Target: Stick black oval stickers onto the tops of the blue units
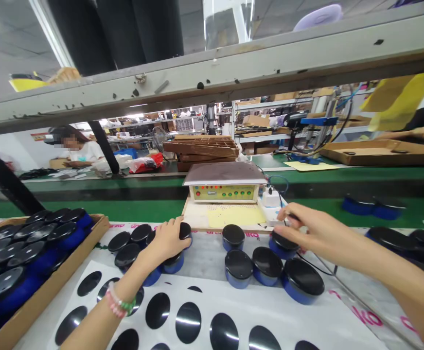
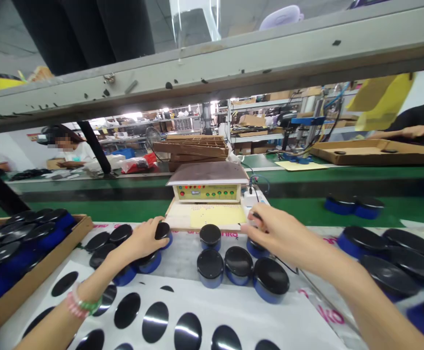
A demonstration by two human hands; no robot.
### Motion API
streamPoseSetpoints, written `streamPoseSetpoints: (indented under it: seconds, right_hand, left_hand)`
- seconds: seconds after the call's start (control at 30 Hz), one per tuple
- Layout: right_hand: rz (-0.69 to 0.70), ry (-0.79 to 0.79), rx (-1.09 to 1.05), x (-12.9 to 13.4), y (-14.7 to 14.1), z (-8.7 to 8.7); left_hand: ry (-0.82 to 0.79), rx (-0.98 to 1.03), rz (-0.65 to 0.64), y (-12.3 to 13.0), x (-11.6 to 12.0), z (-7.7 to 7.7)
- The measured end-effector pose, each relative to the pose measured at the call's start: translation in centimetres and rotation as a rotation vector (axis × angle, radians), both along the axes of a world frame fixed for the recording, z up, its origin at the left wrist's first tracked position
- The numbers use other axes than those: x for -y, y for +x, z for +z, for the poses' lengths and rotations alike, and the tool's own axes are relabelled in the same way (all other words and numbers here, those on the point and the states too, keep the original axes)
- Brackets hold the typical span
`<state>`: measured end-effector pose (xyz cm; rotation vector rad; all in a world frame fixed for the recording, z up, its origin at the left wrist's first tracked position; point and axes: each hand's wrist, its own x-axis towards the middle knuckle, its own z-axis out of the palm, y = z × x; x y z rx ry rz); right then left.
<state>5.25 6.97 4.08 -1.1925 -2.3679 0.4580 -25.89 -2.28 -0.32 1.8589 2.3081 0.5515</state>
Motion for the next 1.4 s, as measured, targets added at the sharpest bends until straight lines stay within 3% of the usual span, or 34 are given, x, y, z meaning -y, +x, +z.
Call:
streamPoseSetpoints:
  seconds: [0.1, 0.2, 0.3, 0.57, 0.73, 0.87, 1.0, 1.17, 1.3, 1.4]
  right_hand:
    - [0.181, -0.121, 0.244, 0.9, -0.7, -1.0]
    - [0.265, -0.122, 0.294, 2.3, -2.1, -1.9]
    - [0.269, -0.083, 0.288, 2.7, -3.1, -2.5]
    - [0.144, 0.016, 0.221, -0.1, -4.1, -3.8]
    - [-0.002, -0.079, 0.299, 0.1, -0.9, -1.3]
    - [0.008, -0.214, 0.429, 1.8, 1.1, 0.0]
    - [-0.003, -0.237, 0.475, 3.5, 0.7, -1.3]
    - [-0.028, -0.133, 0.364, 4.5, -0.9, -3.5]
    - [-0.032, -0.075, 0.287, 4.0, -1.7, -4.0]
    - [-0.125, -0.023, 0.251, 2.4, -0.9, -4.0]
  left_hand:
    - [0.017, -0.007, -0.163, 3.8, 1.0, -0.3]
    - [-0.059, 0.129, -0.386, 7.9, 1.9, -1.2]
    - [-0.099, 0.24, -0.439, 9.7, 2.0, -2.1]
    - [-0.085, 0.249, -0.46, 10.4, 1.4, -2.4]
    - [-0.061, 0.075, -0.388, 11.1, 1.3, -1.6]
    - [-0.015, 0.039, -0.395, 10.7, -0.6, -1.0]
    - [-0.062, -0.001, -0.461, 10.7, -2.6, -2.1]
    - [-0.11, -0.015, -0.49, 10.8, -3.0, -3.2]
    - [-0.101, -0.03, -0.484, 10.8, -2.9, -3.2]
    - [-0.084, -0.046, -0.48, 10.9, -3.0, -3.4]
